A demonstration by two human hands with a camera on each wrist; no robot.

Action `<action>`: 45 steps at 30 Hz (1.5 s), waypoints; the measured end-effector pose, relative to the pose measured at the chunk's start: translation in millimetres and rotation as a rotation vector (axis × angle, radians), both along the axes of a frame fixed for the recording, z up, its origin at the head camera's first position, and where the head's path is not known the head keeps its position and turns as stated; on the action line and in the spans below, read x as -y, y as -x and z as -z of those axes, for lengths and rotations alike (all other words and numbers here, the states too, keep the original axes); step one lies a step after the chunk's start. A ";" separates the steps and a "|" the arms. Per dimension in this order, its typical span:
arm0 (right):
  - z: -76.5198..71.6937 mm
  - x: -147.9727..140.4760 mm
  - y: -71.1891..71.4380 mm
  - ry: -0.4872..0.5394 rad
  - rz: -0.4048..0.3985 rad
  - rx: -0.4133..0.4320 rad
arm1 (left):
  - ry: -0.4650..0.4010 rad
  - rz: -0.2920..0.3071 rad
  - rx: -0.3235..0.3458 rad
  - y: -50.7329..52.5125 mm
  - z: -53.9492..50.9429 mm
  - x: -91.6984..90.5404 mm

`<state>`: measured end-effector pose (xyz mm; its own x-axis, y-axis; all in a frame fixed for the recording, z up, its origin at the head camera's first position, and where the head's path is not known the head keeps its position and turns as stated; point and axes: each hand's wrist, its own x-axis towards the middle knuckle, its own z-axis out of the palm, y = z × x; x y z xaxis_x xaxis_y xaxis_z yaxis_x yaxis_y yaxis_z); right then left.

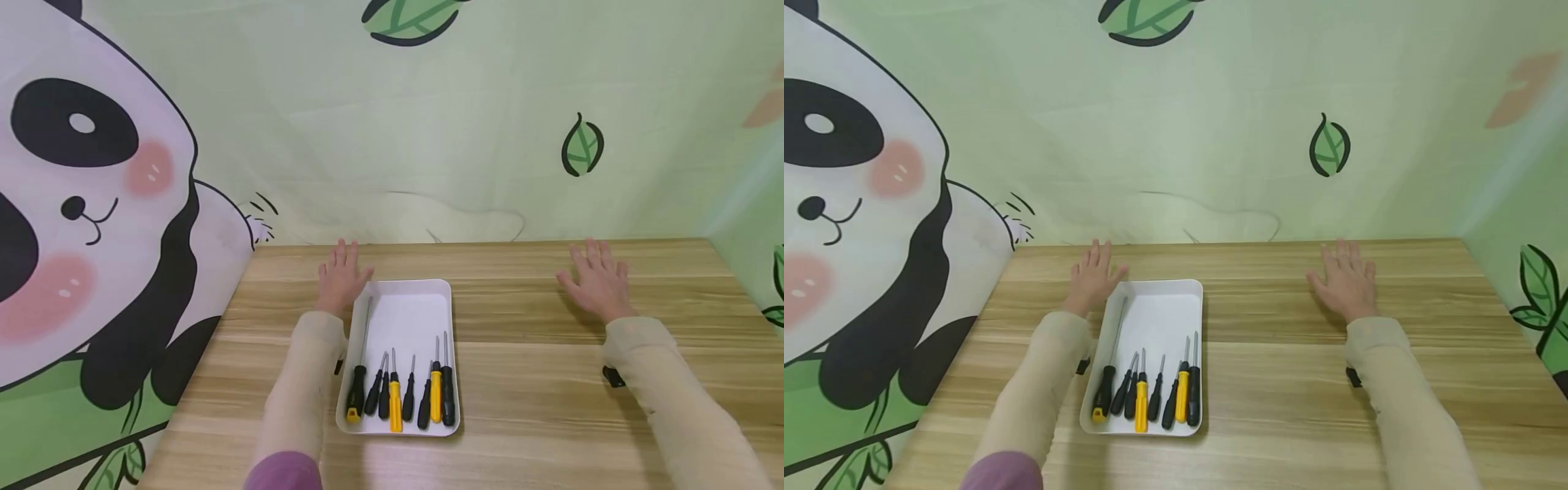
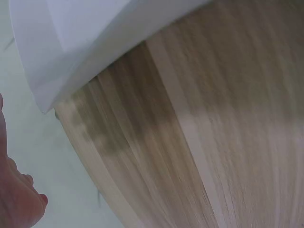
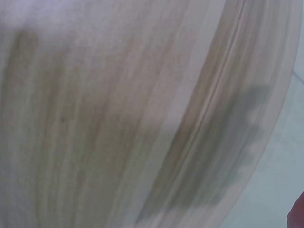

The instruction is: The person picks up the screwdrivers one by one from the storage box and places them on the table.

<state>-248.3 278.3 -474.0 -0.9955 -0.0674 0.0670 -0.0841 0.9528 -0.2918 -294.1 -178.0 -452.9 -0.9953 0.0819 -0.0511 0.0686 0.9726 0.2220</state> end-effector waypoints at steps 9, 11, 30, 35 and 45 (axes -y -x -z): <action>-6.4 14.0 -2.5 -0.035 -0.079 -0.007 | -0.009 0.108 0.003 -14.4 6.1 5.0; -4.8 17.7 -3.7 -0.042 -0.097 -0.015 | -0.014 0.124 0.003 -17.8 8.3 5.3; 4.3 49.4 -16.3 -0.069 -0.197 -0.015 | -0.012 0.217 -0.010 -51.9 27.6 5.1; 6.1 55.3 -21.2 -0.095 -0.226 -0.021 | -0.044 0.215 -0.024 -58.4 31.1 3.9; 4.6 76.5 -29.9 -0.074 -0.297 -0.054 | -0.078 0.224 -0.069 -68.9 31.1 -0.8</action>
